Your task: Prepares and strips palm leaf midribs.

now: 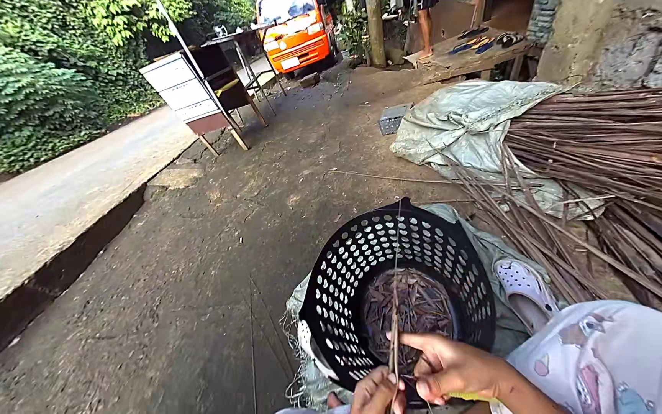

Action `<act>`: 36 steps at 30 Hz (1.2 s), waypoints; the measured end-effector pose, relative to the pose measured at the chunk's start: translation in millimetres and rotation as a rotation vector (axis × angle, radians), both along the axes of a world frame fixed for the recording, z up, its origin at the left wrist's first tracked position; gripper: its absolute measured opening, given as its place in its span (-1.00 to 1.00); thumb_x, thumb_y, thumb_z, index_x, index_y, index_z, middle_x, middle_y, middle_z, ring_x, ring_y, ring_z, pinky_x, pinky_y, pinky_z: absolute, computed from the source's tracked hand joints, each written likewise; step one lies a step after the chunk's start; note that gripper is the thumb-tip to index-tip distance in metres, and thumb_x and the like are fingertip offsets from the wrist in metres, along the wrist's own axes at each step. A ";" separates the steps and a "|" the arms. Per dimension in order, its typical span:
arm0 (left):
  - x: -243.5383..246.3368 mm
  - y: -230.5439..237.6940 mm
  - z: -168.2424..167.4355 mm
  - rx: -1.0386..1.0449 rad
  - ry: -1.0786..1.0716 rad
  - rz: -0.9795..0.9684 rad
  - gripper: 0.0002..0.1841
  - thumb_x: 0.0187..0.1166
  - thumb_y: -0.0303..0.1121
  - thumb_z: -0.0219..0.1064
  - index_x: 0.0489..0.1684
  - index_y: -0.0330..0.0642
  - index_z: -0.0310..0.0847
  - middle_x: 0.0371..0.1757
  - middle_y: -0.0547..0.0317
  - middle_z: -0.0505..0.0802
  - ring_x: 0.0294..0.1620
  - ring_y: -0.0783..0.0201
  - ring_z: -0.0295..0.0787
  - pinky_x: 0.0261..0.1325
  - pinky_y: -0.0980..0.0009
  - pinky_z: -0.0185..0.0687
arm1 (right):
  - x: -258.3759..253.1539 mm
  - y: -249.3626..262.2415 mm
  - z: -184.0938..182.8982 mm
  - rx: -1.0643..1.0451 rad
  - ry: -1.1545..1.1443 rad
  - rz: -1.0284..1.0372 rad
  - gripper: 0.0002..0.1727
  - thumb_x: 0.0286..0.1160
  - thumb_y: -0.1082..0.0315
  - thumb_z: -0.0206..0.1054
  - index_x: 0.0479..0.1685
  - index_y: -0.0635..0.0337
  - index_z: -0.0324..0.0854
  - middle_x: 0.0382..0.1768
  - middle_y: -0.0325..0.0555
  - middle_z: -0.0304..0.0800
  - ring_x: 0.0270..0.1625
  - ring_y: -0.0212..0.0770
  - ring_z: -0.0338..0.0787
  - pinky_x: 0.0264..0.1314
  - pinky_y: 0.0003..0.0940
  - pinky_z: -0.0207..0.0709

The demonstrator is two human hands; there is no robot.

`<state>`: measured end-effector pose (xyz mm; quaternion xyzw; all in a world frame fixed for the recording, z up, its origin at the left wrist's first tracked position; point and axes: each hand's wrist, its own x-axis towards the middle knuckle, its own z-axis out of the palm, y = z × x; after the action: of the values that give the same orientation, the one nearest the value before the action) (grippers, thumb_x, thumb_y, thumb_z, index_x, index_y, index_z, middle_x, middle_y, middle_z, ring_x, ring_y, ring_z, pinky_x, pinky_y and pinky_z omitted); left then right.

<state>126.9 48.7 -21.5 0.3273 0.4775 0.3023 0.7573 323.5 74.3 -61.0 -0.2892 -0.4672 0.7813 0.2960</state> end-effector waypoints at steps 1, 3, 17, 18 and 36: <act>1.7 -1.9 -0.9 0.014 -0.009 -0.002 -0.62 0.70 -0.64 -0.27 -0.35 -0.10 0.45 -0.69 0.61 0.57 -0.76 0.81 0.36 -0.65 0.86 0.26 | -6.3 -1.2 -1.5 -0.017 0.010 0.017 -0.02 0.21 0.40 0.37 0.72 0.45 -0.11 -0.58 -0.63 0.61 -0.56 -0.73 0.53 -0.40 -0.76 0.40; 3.0 -5.3 -3.6 0.033 -0.030 -0.008 -0.62 0.65 -0.67 -0.23 -0.40 -0.08 0.47 -0.67 0.59 0.61 -0.74 0.81 0.39 -0.64 0.87 0.28 | -14.0 -0.7 -2.4 -0.045 0.031 0.006 0.01 0.19 0.44 0.36 0.73 0.47 -0.15 -0.56 -0.61 0.64 -0.53 -0.71 0.60 -0.34 -0.75 0.49; 3.9 -2.7 0.0 -0.033 -0.079 0.054 -0.65 0.68 -0.68 -0.19 -0.36 -0.08 0.45 -0.72 0.59 0.56 -0.80 0.82 0.33 -0.70 0.89 0.23 | -21.7 3.7 7.0 -0.018 -0.081 -0.371 0.12 0.07 0.58 0.41 0.73 0.54 -0.26 -0.60 -0.63 0.58 -0.53 -0.65 0.66 -0.27 -0.66 0.60; 4.1 -2.3 -0.5 -0.037 -0.078 0.062 -0.65 0.68 -0.68 -0.19 -0.35 -0.09 0.45 -0.72 0.59 0.56 -0.81 0.82 0.33 -0.70 0.89 0.23 | -22.3 4.7 6.7 -0.017 -0.076 -0.383 0.13 0.05 0.59 0.42 0.74 0.55 -0.28 -0.60 -0.64 0.59 -0.53 -0.65 0.66 -0.28 -0.67 0.60; 7.7 1.1 2.5 -0.074 -0.006 0.055 -0.62 0.85 -0.51 -0.32 -0.23 -0.20 0.47 -0.64 0.53 0.58 -0.79 0.79 0.32 -0.70 0.87 0.25 | -3.5 9.8 12.3 0.062 -0.130 -0.178 0.17 0.16 0.44 0.42 0.75 0.58 -0.39 -0.57 -0.62 0.55 -0.52 -0.69 0.60 -0.27 -0.69 0.54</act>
<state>134.6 49.8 -19.0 0.2849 0.4949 0.3059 0.7618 320.0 84.2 -48.7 -0.3703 -0.4820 0.7166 0.3422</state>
